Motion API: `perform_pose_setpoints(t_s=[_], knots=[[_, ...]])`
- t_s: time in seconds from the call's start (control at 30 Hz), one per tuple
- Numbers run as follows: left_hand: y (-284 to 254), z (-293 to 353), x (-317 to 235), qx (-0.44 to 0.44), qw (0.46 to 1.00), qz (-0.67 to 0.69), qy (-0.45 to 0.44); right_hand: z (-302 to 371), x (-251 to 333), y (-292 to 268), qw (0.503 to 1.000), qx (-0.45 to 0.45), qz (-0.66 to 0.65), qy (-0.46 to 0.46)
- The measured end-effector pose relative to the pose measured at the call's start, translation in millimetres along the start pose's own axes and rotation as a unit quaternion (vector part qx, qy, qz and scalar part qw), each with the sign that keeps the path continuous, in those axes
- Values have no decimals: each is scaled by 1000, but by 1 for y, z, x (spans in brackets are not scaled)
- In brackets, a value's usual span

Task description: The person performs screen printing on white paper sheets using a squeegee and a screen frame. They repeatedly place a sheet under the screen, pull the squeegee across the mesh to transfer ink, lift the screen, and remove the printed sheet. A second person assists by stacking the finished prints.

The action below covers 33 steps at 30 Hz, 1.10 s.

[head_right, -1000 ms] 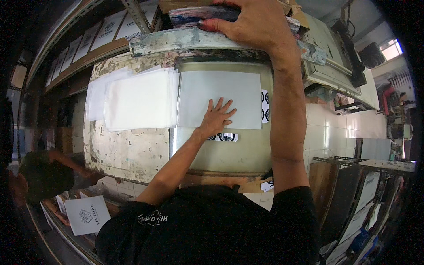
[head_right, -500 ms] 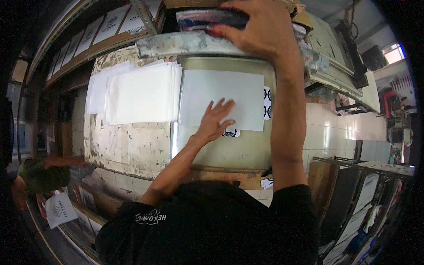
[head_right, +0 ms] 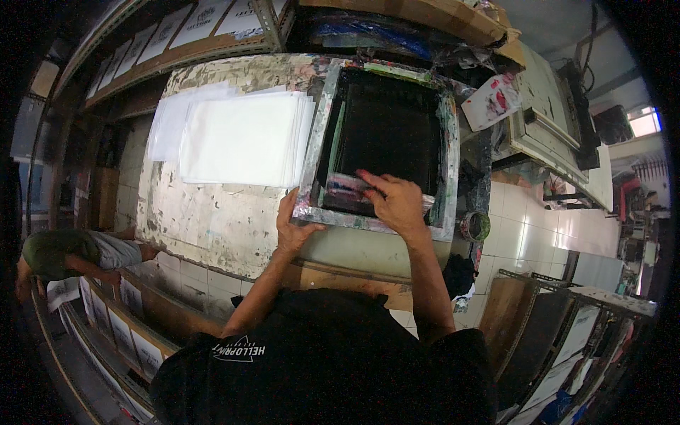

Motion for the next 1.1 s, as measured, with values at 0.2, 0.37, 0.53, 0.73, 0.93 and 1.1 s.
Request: perform_pose_setpoints(t_s=[0.2,0.37,0.53,0.73,0.93,1.1], knots=[[3,7,3,3,988,-143,49,7,-42,65,981,76,178,26],[2,11,6,13,986,-164,29,-64,-73,34,976,-55,212,-8],[1,6,3,24,991,-133,24,-161,-112,-1,964,-104,243,-35],[-2,7,-3,17,994,-107,23,-227,-123,-29,964,-111,209,-120],[-7,6,-11,-1,989,-139,47,-188,-92,-27,958,-120,217,-145],[-6,12,-6,-10,996,-78,35,-95,-54,-6,950,-146,235,-146]])
Point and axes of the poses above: each hand's wrist, its own z-axis away from the middle knuckle, its own y-axis out of the palm, x = y × z, the point moved 10 cm from there along -z, towards the middle knuckle, and after that the axes turned 2 degrees about x, right-handed, at the moved point
